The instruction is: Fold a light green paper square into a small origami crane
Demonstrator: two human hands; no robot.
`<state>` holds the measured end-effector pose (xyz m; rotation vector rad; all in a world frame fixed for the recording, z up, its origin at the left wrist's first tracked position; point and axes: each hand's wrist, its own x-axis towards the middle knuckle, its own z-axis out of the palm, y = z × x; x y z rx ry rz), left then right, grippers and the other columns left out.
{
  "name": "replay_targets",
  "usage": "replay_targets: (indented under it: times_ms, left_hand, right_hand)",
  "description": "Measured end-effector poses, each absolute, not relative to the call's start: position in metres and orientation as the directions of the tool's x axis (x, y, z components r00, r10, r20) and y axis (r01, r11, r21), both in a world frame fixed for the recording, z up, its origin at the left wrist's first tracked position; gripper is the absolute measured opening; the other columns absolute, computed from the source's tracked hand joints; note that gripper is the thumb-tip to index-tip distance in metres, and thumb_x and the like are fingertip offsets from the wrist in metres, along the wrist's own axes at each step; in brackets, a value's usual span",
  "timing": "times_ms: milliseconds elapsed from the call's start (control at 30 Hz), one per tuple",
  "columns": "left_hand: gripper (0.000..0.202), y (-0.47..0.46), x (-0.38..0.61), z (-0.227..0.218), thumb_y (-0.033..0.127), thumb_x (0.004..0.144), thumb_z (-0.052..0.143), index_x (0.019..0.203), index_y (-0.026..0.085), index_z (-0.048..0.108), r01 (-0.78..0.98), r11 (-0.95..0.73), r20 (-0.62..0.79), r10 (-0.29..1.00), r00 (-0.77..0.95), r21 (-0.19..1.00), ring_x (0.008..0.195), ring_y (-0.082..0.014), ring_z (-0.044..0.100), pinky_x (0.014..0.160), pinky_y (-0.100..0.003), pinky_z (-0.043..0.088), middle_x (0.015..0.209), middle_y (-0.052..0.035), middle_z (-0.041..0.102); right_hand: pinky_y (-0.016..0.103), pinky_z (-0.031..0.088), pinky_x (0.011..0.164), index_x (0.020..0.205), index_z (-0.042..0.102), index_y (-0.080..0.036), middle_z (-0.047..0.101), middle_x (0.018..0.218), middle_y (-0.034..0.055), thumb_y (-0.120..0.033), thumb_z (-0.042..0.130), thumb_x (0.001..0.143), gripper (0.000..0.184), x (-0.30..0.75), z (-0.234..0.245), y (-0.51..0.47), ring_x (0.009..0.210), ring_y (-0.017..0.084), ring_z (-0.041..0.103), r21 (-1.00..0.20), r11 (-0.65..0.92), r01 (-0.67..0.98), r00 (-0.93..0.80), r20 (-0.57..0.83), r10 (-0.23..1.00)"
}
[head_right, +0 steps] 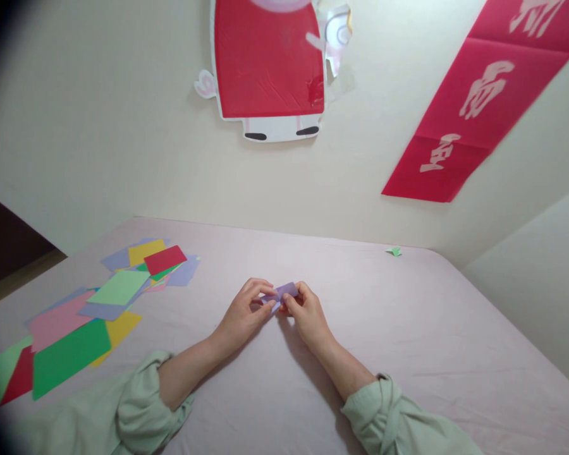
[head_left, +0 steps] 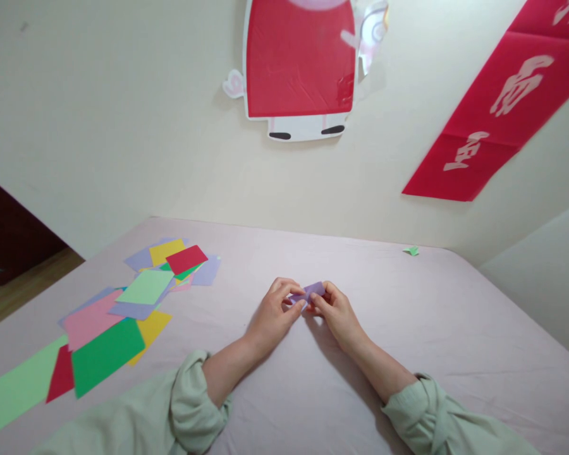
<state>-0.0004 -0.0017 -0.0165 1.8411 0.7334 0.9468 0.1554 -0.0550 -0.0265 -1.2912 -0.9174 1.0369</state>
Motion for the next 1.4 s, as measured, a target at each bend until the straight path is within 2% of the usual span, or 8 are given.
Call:
replay_targets:
  times_ms: [133, 333, 533, 667, 867, 1033, 1200, 1400]
  left_hand:
    - [0.011, -0.002, 0.002, -0.015, 0.023, 0.084, 0.061, 0.089, 0.018, 0.070, 0.070, -0.361, 0.257, 0.774, 0.578, 0.930, 0.100, -0.0178, 0.060, 0.082, -0.028, 0.051, 0.103, -0.0067, 0.061]
    - [0.025, 0.000, 0.003, -0.017, 0.029, 0.089, 0.055, 0.107, 0.018, 0.069, 0.149, -0.360, 0.230, 0.811, 0.538, 0.921, 0.101, -0.0189, 0.060, 0.083, -0.031, 0.052, 0.109, -0.0082, 0.060]
    - [0.033, -0.005, 0.002, -0.019, 0.029, 0.091, 0.052, 0.120, 0.018, 0.062, 0.125, -0.425, 0.267, 0.743, 0.614, 0.896, 0.100, -0.0180, 0.058, 0.088, -0.033, 0.053, 0.116, -0.0100, 0.052]
    - [0.034, -0.011, 0.001, -0.016, 0.033, 0.092, 0.053, 0.122, 0.020, 0.062, 0.107, -0.480, 0.293, 0.682, 0.670, 0.871, 0.106, -0.0198, 0.055, 0.094, -0.034, 0.050, 0.115, -0.0100, 0.054]
    - [0.034, 0.003, 0.001, -0.019, 0.035, 0.096, 0.042, 0.108, 0.017, 0.067, 0.168, -0.338, 0.215, 0.839, 0.500, 0.926, 0.106, -0.0196, 0.058, 0.097, -0.035, 0.045, 0.106, -0.0084, 0.061]
    - [0.016, 0.009, 0.003, -0.027, 0.031, 0.088, 0.055, 0.094, 0.017, 0.061, 0.108, -0.187, 0.119, 0.884, 0.452, 0.976, 0.090, -0.0172, 0.063, 0.083, -0.031, 0.051, 0.094, -0.0040, 0.065]
    - [0.034, 0.009, 0.006, -0.028, 0.024, 0.079, 0.065, 0.108, 0.019, 0.048, 0.014, -0.081, 0.068, 0.906, 0.418, 0.997, 0.085, -0.0151, 0.065, 0.077, -0.029, 0.052, 0.093, -0.0026, 0.065]
    - [0.037, 0.012, 0.002, -0.022, 0.030, 0.078, 0.065, 0.112, 0.015, 0.059, 0.023, -0.005, -0.008, 0.858, 0.514, 1.000, 0.078, -0.0149, 0.063, 0.071, -0.026, 0.049, 0.091, -0.0037, 0.067]
  right_hand:
    - [0.028, 0.052, 0.064, 0.083, 0.054, -0.020, 0.060, 0.074, -0.0016, -0.041, 0.068, 0.076, 0.026, 0.156, -0.029, -0.054, 0.067, 0.014, 0.059, -0.999, 0.029, -0.043, 0.293, 0.015, 0.956]
    - [0.031, 0.054, 0.066, 0.108, 0.050, -0.022, 0.058, 0.110, 0.0068, -0.038, 0.063, 0.081, 0.034, 0.156, -0.018, -0.059, 0.073, 0.014, 0.060, -0.979, 0.072, 0.191, 0.447, 0.152, 0.881]
    - [0.029, 0.045, 0.063, 0.076, 0.049, -0.022, 0.056, 0.068, -0.0016, -0.046, 0.054, 0.089, 0.027, 0.152, -0.010, -0.061, 0.063, 0.015, 0.055, -0.936, 0.047, 0.348, 0.346, 0.175, 0.922]
    - [0.028, 0.042, 0.062, 0.075, 0.048, -0.022, 0.054, 0.066, -0.0028, -0.043, 0.056, 0.086, 0.024, 0.156, -0.019, -0.057, 0.062, 0.016, 0.052, -0.950, 0.026, 0.310, 0.376, 0.148, 0.915]
    - [0.028, 0.042, 0.055, 0.073, 0.045, -0.023, 0.052, 0.061, -0.0042, -0.037, 0.057, 0.081, 0.020, 0.165, -0.025, -0.053, 0.055, 0.015, 0.053, -0.973, 0.039, 0.226, 0.408, 0.131, 0.904]
    - [0.028, 0.044, 0.054, 0.074, 0.045, -0.023, 0.054, 0.059, -0.0043, -0.043, 0.058, 0.081, 0.025, 0.162, -0.018, -0.054, 0.053, 0.014, 0.053, -0.979, 0.067, 0.193, 0.360, 0.135, 0.923]
    - [0.027, 0.043, 0.057, 0.075, 0.044, -0.023, 0.055, 0.061, -0.0043, -0.042, 0.057, 0.084, 0.025, 0.158, -0.017, -0.057, 0.056, 0.014, 0.055, -0.981, 0.083, 0.178, 0.226, 0.122, 0.966]
    - [0.026, 0.041, 0.056, 0.077, 0.042, -0.023, 0.051, 0.064, -0.0050, -0.038, 0.055, 0.086, 0.022, 0.156, -0.019, -0.060, 0.058, 0.013, 0.051, -0.975, 0.106, 0.197, 0.131, 0.133, 0.982]
